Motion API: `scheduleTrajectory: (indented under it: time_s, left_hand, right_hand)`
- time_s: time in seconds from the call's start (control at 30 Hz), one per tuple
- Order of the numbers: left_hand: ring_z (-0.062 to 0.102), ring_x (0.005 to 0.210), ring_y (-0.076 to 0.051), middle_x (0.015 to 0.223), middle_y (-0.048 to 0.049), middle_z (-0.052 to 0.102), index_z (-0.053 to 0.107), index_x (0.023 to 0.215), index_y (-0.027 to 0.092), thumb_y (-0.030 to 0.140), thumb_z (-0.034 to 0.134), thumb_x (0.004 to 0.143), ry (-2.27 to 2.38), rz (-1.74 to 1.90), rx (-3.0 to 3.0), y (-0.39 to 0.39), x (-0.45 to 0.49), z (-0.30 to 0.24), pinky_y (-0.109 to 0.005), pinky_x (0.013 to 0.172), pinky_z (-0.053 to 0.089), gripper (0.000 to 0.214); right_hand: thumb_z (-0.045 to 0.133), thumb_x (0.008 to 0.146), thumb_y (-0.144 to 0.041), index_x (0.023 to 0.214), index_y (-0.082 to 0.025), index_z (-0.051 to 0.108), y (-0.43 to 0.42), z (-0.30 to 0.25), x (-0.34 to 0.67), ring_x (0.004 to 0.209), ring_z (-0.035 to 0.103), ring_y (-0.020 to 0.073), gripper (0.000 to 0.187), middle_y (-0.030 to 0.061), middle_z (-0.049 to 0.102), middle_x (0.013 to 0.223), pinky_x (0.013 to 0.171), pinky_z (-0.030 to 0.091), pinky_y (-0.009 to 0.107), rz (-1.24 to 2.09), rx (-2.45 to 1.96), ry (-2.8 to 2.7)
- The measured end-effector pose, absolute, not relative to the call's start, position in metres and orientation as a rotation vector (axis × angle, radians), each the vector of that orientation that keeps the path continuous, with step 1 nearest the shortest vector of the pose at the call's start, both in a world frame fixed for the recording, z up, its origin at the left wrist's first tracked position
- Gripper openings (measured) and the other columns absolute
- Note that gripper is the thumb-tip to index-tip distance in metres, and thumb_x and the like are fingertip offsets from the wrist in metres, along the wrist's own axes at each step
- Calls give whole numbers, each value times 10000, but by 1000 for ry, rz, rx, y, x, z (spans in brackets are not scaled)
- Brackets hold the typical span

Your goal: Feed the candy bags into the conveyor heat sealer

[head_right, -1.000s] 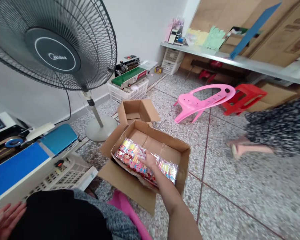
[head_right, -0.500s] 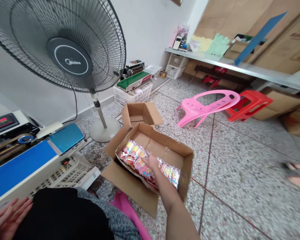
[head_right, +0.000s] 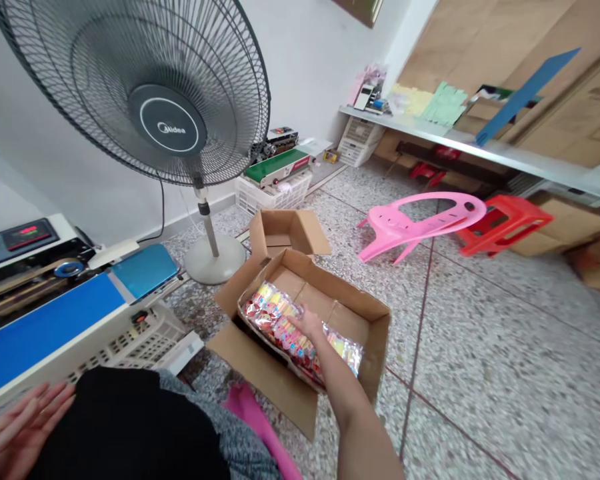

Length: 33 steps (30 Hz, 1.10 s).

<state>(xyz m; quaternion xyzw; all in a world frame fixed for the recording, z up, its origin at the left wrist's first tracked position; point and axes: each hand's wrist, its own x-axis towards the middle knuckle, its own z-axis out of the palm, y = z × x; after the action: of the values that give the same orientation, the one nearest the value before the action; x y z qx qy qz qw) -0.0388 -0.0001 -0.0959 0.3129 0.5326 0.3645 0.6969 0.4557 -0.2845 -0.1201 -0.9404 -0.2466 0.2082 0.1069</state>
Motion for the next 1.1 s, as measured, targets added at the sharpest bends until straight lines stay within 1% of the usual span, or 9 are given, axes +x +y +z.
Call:
scheduleTrajectory:
  time_s: [0.2, 0.33, 0.43, 0.5, 0.6, 0.7, 0.8, 0.97, 1.1]
  left_hand:
    - [515, 1129, -285, 934, 23, 717, 666, 831, 263, 373, 763, 512, 1216, 832, 689, -11, -24, -76, -451, 1027, 335, 351]
    - [586, 1026, -266, 896, 26, 716, 658, 798, 253, 382, 785, 460, 1246, 830, 703, -14, -16, -66, -458, 1021, 347, 384]
    - [609, 971, -265, 821, 25, 706, 640, 777, 238, 380, 788, 450, 1303, 847, 752, -14, -10, -63, -480, 1003, 363, 386]
    - [585, 1013, -288, 817, 15, 688, 633, 822, 231, 387, 783, 464, 1422, 919, 851, -18, 1, -55, -504, 1001, 351, 419]
    - [510, 1113, -335, 1070, -61, 640, 599, 1043, 215, 394, 754, 530, 1480, 933, 1191, -36, 38, -33, -534, 1002, 319, 565]
    - [454, 1180, -324, 1317, -85, 488, 508, 1197, 263, 356, 739, 581, 1092, 733, 1386, -64, 92, -5, -512, 1005, 317, 664]
    - [320, 1284, -299, 1400, -89, 390, 462, 1259, 261, 277, 771, 551, 603, 583, 1281, -82, 136, 12, -448, 1043, 269, 773]
    - [558, 1041, -365, 1078, -154, 645, 571, 1134, 141, 326, 774, 539, 292, 421, 880, -81, 133, 14, -490, 896, 412, 654]
    - [637, 886, -299, 970, -132, 685, 599, 1045, 135, 197, 750, 587, 452, 671, 759, -78, 101, 8, -436, 831, 460, 486]
  right_hand:
    - [510, 862, -346, 1110, -173, 533, -289, -103, 462, 944, 564, 184, 303, 65, 556, 1112, 800, 478, 368, 656, -2780, -912]
    - [558, 783, -472, 1014, -198, 594, -294, -92, 462, 869, 612, 219, 360, 73, 661, 914, 719, 431, 286, 648, -2792, -1015]
    - [526, 769, -519, 980, -213, 598, -295, -70, 464, 797, 629, 227, 378, 59, 681, 823, 646, 391, 263, 535, -2795, -1148]
    - [510, 774, -516, 954, -219, 596, -292, -45, 464, 743, 628, 210, 358, 51, 684, 808, 613, 373, 251, 395, -2745, -1281]
    - [516, 777, -497, 918, -223, 593, -273, 6, 452, 696, 614, 176, 318, 34, 679, 804, 605, 367, 236, 240, -2542, -1503]
    - [510, 787, -495, 922, -220, 596, -234, 57, 420, 709, 607, 154, 318, 23, 672, 803, 638, 373, 227, 227, -2215, -1794]
    - [543, 776, -458, 974, -231, 593, -183, 93, 372, 789, 609, 144, 305, 11, 673, 887, 684, 381, 212, 339, -1850, -2069]
    - [573, 738, -455, 956, -263, 603, -99, 107, 292, 786, 611, 164, 291, -10, 678, 866, 660, 382, 231, 355, -1727, -2318]
    - [565, 727, -516, 979, -301, 581, -48, 96, 239, 796, 613, 195, 331, -8, 673, 906, 642, 390, 261, 313, -1790, -2406]
